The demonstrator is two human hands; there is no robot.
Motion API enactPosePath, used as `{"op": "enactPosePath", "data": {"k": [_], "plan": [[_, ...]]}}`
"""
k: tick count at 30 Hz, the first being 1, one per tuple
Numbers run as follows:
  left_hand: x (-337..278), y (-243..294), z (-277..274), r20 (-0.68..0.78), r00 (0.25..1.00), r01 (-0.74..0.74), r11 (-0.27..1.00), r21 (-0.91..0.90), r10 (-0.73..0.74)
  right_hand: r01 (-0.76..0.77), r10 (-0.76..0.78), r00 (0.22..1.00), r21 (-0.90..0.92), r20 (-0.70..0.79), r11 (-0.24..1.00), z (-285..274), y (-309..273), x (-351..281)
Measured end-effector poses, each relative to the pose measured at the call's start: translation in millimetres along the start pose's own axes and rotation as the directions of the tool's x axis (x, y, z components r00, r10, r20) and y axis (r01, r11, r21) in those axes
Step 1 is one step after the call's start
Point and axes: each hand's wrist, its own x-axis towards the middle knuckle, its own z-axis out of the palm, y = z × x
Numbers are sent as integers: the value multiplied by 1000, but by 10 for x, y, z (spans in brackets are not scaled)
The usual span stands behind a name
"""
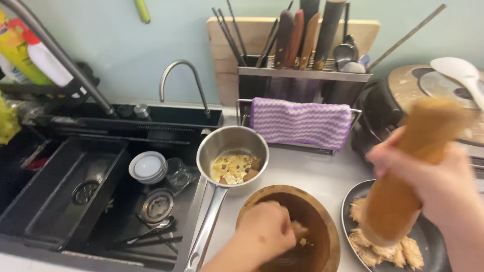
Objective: Shredding cooked meat by pounding it with a pestle in a wooden mortar.
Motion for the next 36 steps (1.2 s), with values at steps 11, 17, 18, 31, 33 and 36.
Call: {"op": "enactPosePath", "data": {"k": [11, 17, 18, 31, 33, 36], "plan": [[6, 297, -462, -54, 989, -7, 316, -949, -140, -312, 334, 902, -124, 274, 942, 566, -157, -318], [-63, 513, -642, -137, 963, -5, 497, -868, -231, -295, 316, 899, -113, 304, 949, 518, -104, -308], [-64, 573, -687, -112, 955, 50, 520, -853, -275, -309, 339, 896, -144, 286, 940, 497, -119, -309], [1044, 1248, -314, -413, 881, -429, 760, -488, 231, -263, 265, 964, -134, 3, 955, -628, 248, -77], [1306, 1390, -149, -222, 947, -319, 773, -549, 233, -238, 235, 970, -55, -54, 970, -858, 353, -42], [1616, 1590, 169, 161, 966, -100, 865, -492, 203, -302, 257, 928, -139, -270, 943, -1165, 218, -101]]}}
